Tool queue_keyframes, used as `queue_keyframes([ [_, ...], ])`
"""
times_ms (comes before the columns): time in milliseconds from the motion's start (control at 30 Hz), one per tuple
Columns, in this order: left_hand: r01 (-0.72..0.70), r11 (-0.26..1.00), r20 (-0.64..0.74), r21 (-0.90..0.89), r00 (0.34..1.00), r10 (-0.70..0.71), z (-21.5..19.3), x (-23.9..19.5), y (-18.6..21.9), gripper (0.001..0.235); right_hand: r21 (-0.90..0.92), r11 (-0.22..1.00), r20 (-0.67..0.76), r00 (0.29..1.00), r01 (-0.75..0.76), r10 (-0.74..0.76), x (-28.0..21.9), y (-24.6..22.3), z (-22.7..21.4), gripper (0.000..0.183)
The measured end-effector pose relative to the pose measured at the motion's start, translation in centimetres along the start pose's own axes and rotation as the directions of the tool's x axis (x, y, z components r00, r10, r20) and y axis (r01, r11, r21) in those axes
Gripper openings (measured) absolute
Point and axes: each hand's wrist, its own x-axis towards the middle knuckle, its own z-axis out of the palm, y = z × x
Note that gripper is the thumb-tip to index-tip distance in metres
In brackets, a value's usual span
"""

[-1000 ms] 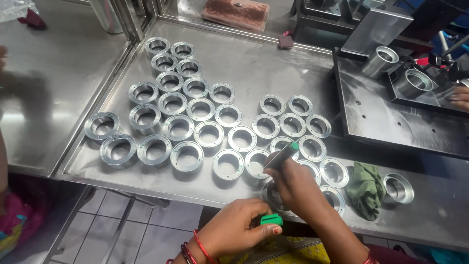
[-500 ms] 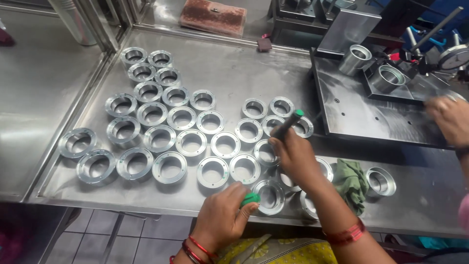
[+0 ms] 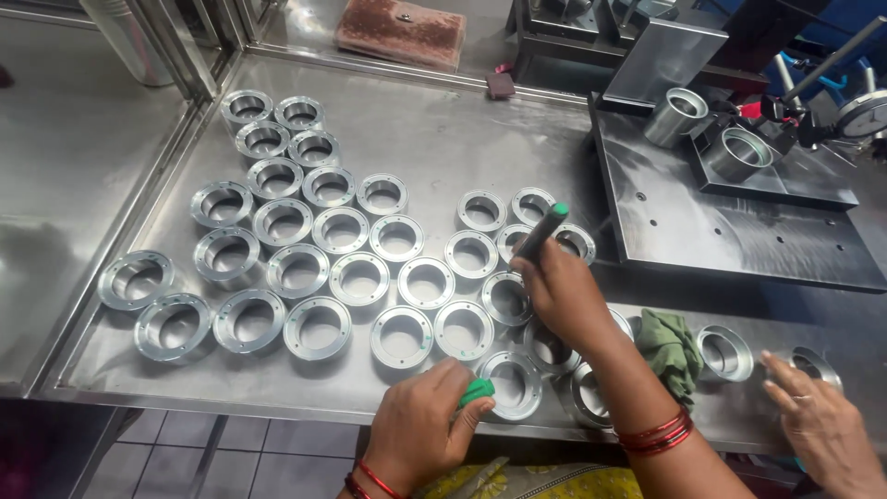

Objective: Marking and cleaning circular metal parts at a fabrication workstation.

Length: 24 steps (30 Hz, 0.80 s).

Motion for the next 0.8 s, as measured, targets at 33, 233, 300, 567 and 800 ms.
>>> queue_keyframes([
  [33, -0.011, 1.0, -0.005, -0.014, 1.0, 0.011, 0.1, -0.1, 0.1, 0.026, 0.035, 0.999, -0.01, 1.0, 0.008, -0.007, 0.1, -0.5, -0.4, 0.018],
  [233, -0.068, 0.997, -0.053, -0.038, 0.996, 0.066, 0.3, -0.4, -0.4, 0.026, -0.059, 0.996, 0.045, 0.996, 0.074, -0.072, 1.8, 0.7, 1.7, 0.028],
  [300, -0.066, 0.997, -0.057, -0.027, 0.996, 0.065, 0.3, -0.4, -0.7, 0.027, -0.019, 0.999, 0.06, 0.998, 0.025, -0.024, 2.5, 0.0, 1.3, 0.025],
  [567, -0.079, 0.997, -0.045, -0.026, 0.996, 0.077, 0.4, -0.6, -1.0, 0.028, -0.071, 0.996, 0.126, 0.991, 0.058, -0.048, 4.1, 0.5, 0.4, 0.026],
  [800, -0.098, 0.995, -0.049, -0.021, 0.994, 0.097, 0.7, -0.5, -1.3, 0.028, 0.03, 0.996, -0.047, 0.995, -0.084, 0.085, 6.6, 2.6, 0.6, 0.021],
])
